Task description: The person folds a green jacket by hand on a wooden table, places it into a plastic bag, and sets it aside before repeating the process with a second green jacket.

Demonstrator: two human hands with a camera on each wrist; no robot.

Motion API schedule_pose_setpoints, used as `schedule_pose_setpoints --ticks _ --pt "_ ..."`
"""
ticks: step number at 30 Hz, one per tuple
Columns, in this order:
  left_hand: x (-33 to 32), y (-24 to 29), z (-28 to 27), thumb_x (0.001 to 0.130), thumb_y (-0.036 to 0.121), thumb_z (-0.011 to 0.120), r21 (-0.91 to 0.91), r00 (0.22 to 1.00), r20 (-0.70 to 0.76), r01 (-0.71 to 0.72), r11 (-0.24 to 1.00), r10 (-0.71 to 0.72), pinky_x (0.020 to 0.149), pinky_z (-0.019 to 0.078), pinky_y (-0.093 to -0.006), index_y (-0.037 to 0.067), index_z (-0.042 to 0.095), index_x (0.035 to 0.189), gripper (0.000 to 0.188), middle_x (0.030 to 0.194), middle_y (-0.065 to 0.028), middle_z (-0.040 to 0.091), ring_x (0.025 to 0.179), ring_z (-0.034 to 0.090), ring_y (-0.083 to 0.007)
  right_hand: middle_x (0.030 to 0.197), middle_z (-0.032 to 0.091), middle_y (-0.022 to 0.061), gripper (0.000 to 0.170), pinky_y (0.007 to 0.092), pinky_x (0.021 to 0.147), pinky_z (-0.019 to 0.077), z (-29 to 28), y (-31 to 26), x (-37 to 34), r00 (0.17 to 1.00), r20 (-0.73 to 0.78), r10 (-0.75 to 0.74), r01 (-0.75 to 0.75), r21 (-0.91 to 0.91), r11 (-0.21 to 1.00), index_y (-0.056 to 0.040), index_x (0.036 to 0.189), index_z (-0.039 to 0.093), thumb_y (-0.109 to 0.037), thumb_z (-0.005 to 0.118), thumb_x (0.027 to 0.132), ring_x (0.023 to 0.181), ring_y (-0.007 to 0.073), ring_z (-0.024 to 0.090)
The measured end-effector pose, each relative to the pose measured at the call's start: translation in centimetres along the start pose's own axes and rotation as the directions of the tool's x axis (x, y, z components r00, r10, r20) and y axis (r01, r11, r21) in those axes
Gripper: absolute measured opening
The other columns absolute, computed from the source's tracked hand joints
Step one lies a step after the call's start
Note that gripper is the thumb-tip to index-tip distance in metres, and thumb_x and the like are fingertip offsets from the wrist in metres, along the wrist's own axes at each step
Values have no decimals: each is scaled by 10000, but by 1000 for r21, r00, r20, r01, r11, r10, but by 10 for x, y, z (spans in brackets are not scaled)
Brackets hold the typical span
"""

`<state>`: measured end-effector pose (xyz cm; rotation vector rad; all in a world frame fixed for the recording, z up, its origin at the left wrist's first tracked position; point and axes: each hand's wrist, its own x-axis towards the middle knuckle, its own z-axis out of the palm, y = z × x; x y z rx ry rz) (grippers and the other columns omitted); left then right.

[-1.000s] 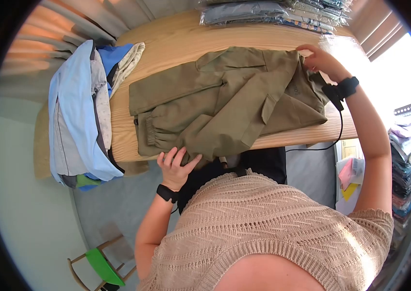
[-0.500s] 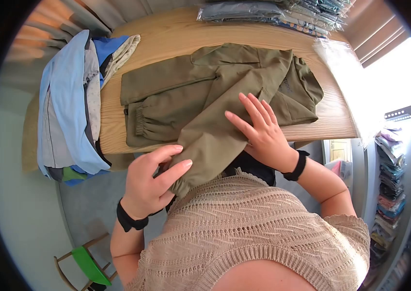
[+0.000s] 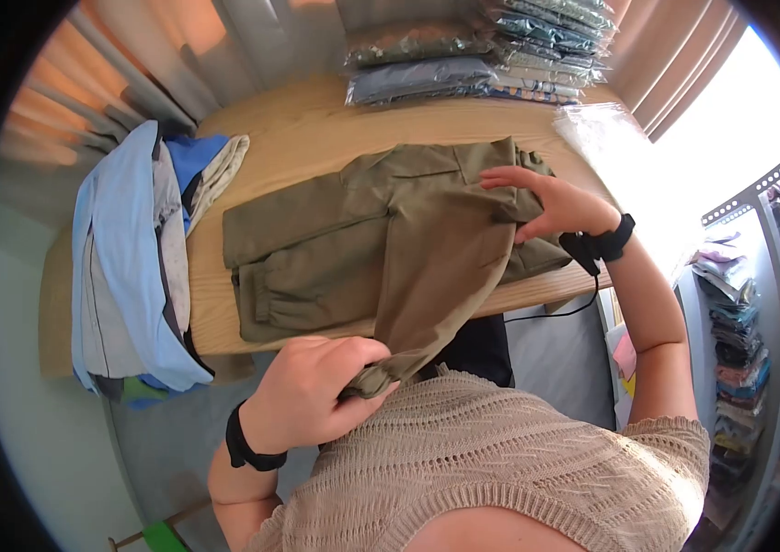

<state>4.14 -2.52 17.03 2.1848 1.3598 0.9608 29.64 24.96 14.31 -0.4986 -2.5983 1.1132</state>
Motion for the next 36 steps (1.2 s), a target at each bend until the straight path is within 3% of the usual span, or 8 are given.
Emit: schedule_pose_setpoints --ticks 2,8,12,16,20,28,32,36 --pt "3 -5 -4 723 115 743 -34 999 -40 10 999 -11 514 432 -329 39 575 951 293 683 -88 578 549 555 -264 1274 570 77 568 333 1020 392 -21 18 3 986 125 108 -88 -155 984 -108 1257 548 -76 729 719 1166 235 530" --pt "4 -27 -18 734 98 745 -178 996 -37 77 981 -85 492 412 -278 23 589 917 252 661 -72 580 517 548 -202 678 418 -35 511 246 605 362 -51 100 33 963 -73 261 -271 -242 932 -143 1237 584 -29 680 749 655 76 394" --pt "-20 -51 -28 722 169 764 -504 938 -128 218 836 -321 711 464 -274 -3 586 1029 395 903 -53 630 823 591 -119 707 465 -17 434 263 634 394 -49 133 47 927 -32 373 -372 -195 908 -147 1187 602 -54 670 769 690 101 456" --pt "-6 -102 -52 850 190 662 -828 694 -318 129 546 -646 906 446 -300 -28 438 1296 546 1191 -89 576 1051 565 -159 714 469 -19 365 258 668 396 -46 156 50 931 -23 365 -364 -151 919 -116 1157 592 -92 670 801 705 104 462" --pt "-34 -214 -71 900 147 600 -619 543 -139 605 500 -828 895 434 -289 -39 498 1241 401 1185 -93 594 1030 574 -161 765 537 -6 387 254 676 409 -47 148 52 898 -36 439 -438 -164 884 -73 1180 569 -129 682 814 727 103 488" --pt "-15 -188 -83 882 171 635 -737 493 -263 453 503 -829 773 469 -260 -27 551 1161 352 1030 -67 638 904 594 -125 772 529 -42 295 224 597 406 -42 152 60 857 -44 513 -515 -112 850 -91 1082 597 -344 505 962 655 63 461" --pt "-48 -253 -68 779 288 736 -161 467 -420 806 570 -778 739 483 -301 -41 560 1032 450 955 -136 635 832 609 -206 745 522 -46 284 229 569 394 -40 150 61 864 -64 500 -504 -103 858 -93 1045 609 -345 506 964 639 59 443" --pt "-42 -245 -70 773 400 718 -45 422 -425 874 485 -801 790 480 -348 -77 568 1003 551 953 -200 641 872 624 -281 760 521 -56 254 225 584 387 -40 147 61 846 -48 532 -534 -60 844 -92 1041 605 -316 512 964 651 53 433"
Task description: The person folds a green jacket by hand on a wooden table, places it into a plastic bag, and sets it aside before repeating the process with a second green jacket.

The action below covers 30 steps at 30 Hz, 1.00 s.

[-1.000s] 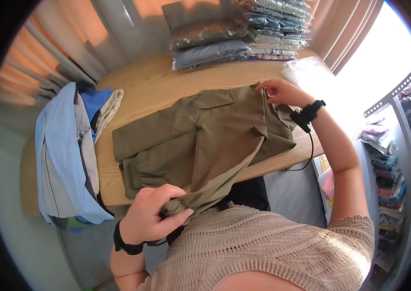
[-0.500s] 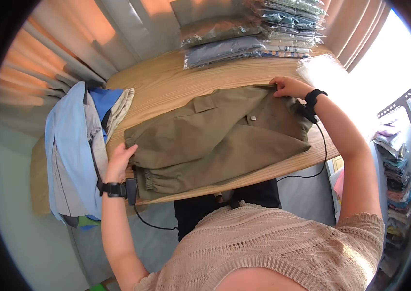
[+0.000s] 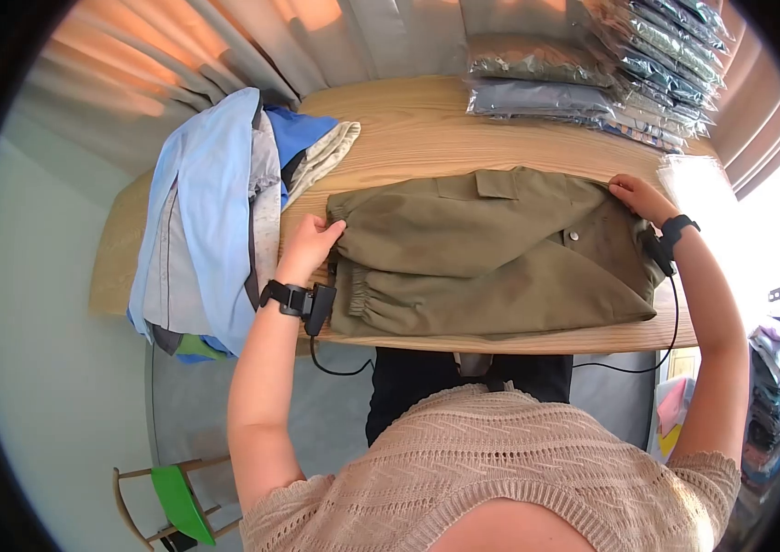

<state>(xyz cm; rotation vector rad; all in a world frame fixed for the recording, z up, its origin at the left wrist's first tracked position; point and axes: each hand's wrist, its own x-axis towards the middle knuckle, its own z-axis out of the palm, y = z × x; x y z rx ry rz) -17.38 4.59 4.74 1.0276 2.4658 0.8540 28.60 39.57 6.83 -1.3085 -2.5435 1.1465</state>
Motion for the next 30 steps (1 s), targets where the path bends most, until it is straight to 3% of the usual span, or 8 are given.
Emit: schedule_pose_setpoints --ticks 8,10,13,20,24,26,28,30 --pt "-5 22 -6 823 413 663 -7 984 171 60 998 -58 794 480 -354 -84 590 1035 546 959 -171 658 884 628 -256 718 452 -67 227 213 581 361 3 -2 -2 999 -35 26 -25 19 1000 -112 1026 584 -313 495 971 647 47 407" --pt "-16 31 -5 859 350 632 -539 982 179 48 841 59 717 471 -330 -13 614 1034 404 964 -97 664 839 618 -191 722 455 -64 227 213 585 365 -1 -3 0 999 -9 44 -44 10 999 -110 1022 583 -311 491 972 651 46 409" --pt "-15 27 -22 866 273 632 -707 917 387 359 609 -91 647 427 -293 64 631 1019 259 952 -31 658 813 589 -128 759 505 -35 237 235 622 392 -1 -1 1 999 3 46 -45 -18 999 -93 1023 586 -302 489 972 689 72 448" --pt "-30 17 -3 738 397 768 -204 951 195 279 939 -240 733 471 -354 -23 493 1140 643 1023 -144 613 871 583 -200 770 521 -7 231 240 650 420 -1 30 19 968 -21 -251 243 -187 952 -80 1013 571 -290 486 969 706 85 483" --pt "-24 0 0 763 443 732 -23 999 43 -4 1000 5 797 487 -384 -114 506 1101 689 1038 -234 624 955 619 -323 789 534 8 418 259 682 446 -8 -17 -22 1000 9 -28 27 48 998 -139 1327 448 -297 534 949 738 95 511" --pt "-23 -4 -5 792 500 681 51 990 108 83 995 -88 774 488 -381 -115 573 1007 660 923 -231 648 884 636 -326 901 612 135 514 327 757 488 -4 -44 -43 985 -170 -5 -30 -205 978 -100 1362 406 -263 588 909 794 218 593" --pt "-27 0 -10 819 577 611 44 975 196 102 994 -108 676 496 -348 -89 618 947 678 790 -170 653 739 641 -263 998 622 180 477 381 827 490 29 -76 -66 898 -391 -203 70 -329 942 -69 1308 461 -230 604 882 910 296 612" --pt "-42 19 -19 820 611 590 -78 933 318 201 976 -166 565 463 -275 -42 633 920 663 702 -76 601 620 583 -158 1074 612 202 443 412 889 472 71 -124 -91 844 -303 -442 350 -313 883 -55 1260 502 -219 610 863 1021 344 584"
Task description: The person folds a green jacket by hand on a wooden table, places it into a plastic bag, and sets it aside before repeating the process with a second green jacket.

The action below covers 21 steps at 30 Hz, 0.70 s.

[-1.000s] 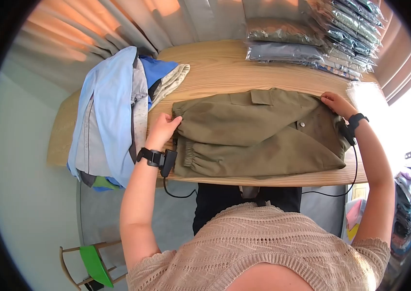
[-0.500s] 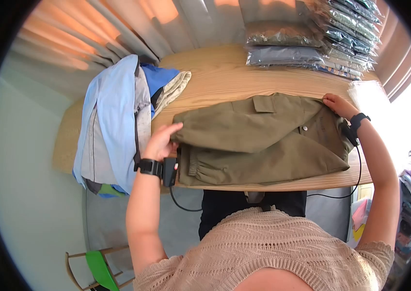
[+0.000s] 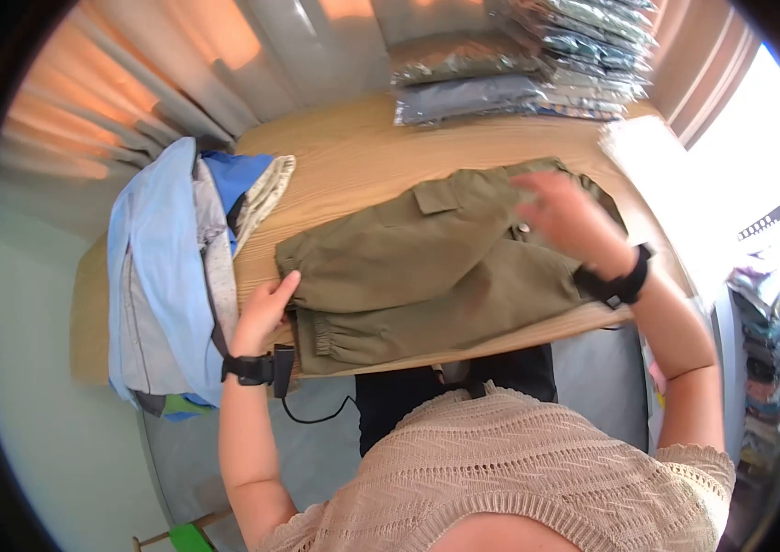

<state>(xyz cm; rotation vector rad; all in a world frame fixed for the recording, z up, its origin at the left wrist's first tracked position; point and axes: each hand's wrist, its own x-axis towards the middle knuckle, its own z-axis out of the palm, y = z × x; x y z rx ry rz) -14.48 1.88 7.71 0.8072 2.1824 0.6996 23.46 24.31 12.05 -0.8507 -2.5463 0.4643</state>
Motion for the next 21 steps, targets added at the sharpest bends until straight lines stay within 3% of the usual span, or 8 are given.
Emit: schedule_pose_setpoints --ticks 1,5,7,8,10,12,15,21 --pt "0 -4 2 818 629 582 -112 1000 0 13 994 -13 501 401 -218 8 634 886 627 664 -1 525 562 505 -87 1144 591 176 454 409 924 451 17 -29 -5 998 -43 -55 58 52 997 -65 1263 506 -235 617 856 1071 347 554" --pt "3 -9 4 818 587 619 -128 998 63 26 991 -18 519 398 -230 20 612 921 576 716 14 516 588 495 -88 1378 433 161 462 576 1009 328 95 -83 -24 991 -61 -122 100 -282 954 -146 1290 510 -379 550 893 1286 361 390" --pt "3 -10 4 850 497 633 -229 995 95 36 973 -14 657 427 -250 32 590 1100 530 938 -28 610 779 549 -110 1431 374 162 520 650 1007 269 121 -86 -30 1000 8 -29 30 -296 955 -194 1335 484 -453 531 886 1342 374 307" --pt "1 -10 6 850 497 633 -224 996 91 38 974 -17 657 427 -250 32 590 1100 530 938 -28 610 779 549 -110 1431 374 162 520 650 1007 269 126 -86 -32 1000 7 -30 30 -289 957 -194 1335 484 -453 531 886 1342 374 307" --pt "-8 -8 15 885 399 624 -428 971 1 -215 878 238 793 424 -282 23 548 1172 479 1079 -50 608 954 550 -144 1459 336 153 574 666 1004 255 132 -85 -41 1000 6 -3 4 -283 959 -222 1367 458 -480 551 862 1359 386 265" --pt "-13 -7 12 920 319 598 -496 995 40 -56 866 88 879 430 -308 23 524 1230 435 1178 -66 599 1067 546 -171 1465 323 146 596 669 1007 251 129 -84 -42 999 32 4 5 -270 963 -229 1374 448 -478 570 847 1372 380 239" --pt "-19 -11 13 944 295 567 -806 957 230 87 585 175 876 482 -332 8 543 1219 399 1192 -77 606 1068 577 -165 1468 316 149 592 659 1019 248 124 -85 -42 997 73 13 6 -257 966 -222 1376 443 -483 557 857 1373 372 240" --pt "-21 -24 23 930 258 579 -747 953 242 61 662 185 895 471 -333 7 514 1244 407 1213 -83 582 1068 566 -169 1432 378 147 598 610 1040 247 117 -112 -49 1000 13 -28 31 -292 956 -190 1372 446 -499 533 868 1343 356 309"
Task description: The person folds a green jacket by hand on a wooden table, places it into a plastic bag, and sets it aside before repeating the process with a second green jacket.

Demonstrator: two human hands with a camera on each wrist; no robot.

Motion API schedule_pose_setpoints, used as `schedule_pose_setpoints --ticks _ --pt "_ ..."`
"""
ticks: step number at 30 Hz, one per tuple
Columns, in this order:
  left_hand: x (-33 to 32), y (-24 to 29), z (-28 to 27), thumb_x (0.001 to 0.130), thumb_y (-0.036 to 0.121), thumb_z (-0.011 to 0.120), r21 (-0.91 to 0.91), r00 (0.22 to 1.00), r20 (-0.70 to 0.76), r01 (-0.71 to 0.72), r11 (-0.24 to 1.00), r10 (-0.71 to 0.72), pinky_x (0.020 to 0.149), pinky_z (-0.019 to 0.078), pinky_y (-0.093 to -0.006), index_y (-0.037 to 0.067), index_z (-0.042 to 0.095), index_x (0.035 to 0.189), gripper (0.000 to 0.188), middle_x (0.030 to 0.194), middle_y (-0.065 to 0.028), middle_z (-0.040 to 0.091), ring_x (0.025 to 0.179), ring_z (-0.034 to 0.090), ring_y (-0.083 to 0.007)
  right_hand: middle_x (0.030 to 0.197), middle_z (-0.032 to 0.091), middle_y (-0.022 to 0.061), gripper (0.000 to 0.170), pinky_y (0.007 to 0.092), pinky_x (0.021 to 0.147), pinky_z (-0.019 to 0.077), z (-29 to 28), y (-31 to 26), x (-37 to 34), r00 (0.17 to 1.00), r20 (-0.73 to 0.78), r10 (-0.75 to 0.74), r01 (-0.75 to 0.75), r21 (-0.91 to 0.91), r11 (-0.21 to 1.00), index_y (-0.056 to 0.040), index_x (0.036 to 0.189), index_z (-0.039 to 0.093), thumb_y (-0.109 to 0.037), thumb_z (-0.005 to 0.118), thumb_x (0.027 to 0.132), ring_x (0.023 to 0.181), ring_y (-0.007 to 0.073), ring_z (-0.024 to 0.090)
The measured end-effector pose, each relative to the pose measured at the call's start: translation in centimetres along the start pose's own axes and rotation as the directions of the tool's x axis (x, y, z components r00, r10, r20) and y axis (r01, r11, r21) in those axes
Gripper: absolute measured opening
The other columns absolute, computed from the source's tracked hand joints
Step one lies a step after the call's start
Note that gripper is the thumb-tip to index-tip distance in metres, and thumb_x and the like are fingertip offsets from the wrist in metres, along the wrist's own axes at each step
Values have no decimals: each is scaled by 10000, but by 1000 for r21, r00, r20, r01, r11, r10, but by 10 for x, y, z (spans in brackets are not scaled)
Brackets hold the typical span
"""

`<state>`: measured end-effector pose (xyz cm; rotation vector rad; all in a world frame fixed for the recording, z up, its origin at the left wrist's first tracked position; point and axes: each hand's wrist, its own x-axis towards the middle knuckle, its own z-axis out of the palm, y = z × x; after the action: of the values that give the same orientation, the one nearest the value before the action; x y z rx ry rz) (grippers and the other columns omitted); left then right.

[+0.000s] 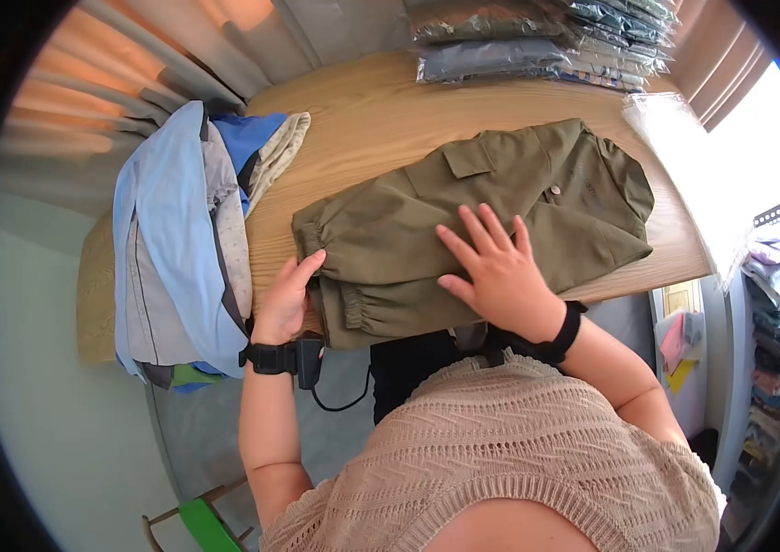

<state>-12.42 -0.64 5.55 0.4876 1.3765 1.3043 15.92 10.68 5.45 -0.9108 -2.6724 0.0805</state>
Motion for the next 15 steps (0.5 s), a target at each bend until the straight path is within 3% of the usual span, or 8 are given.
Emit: schedule_pose_setpoints --ticks 2,5,7,13,15 --pt "-1 -5 6 928 233 577 54 997 -24 -74 996 76 908 461 -331 4 496 1258 410 1222 -84 572 1068 560 -170 1423 389 155 606 581 1055 246 8 -10 -5 999 -16 -43 43 36 998 -179 1376 440 -501 529 870 1332 346 334" --pt "-13 8 25 917 163 562 -58 985 -3 -173 983 173 934 439 -326 -9 454 1283 419 1227 -85 560 1067 549 -173 1432 376 157 633 571 1068 233 16 -15 -12 999 -1 -49 49 75 996 -173 1407 393 -498 520 878 1343 345 317" --pt "-28 23 47 906 127 557 -38 947 -44 -319 947 317 937 439 -332 -16 436 1289 426 1207 -89 566 1069 550 -178 1435 372 158 635 561 1071 235 11 -15 -15 998 13 -53 51 120 991 -168 1413 382 -496 512 885 1346 345 310" --pt "-39 65 109 910 94 555 -31 950 65 -304 952 305 889 471 -309 -13 443 1261 384 1158 -89 574 1017 575 -160 1460 332 164 630 537 1096 209 9 -7 -23 991 77 -109 86 263 961 -154 1448 314 -458 483 922 1373 363 259" --pt "-30 67 121 905 77 574 17 948 127 -295 955 291 875 476 -308 -4 448 1238 365 1133 -80 577 999 575 -149 1450 336 199 602 527 1099 207 9 -1 -21 990 100 -102 45 461 886 -144 1442 318 -448 451 940 1358 384 278"
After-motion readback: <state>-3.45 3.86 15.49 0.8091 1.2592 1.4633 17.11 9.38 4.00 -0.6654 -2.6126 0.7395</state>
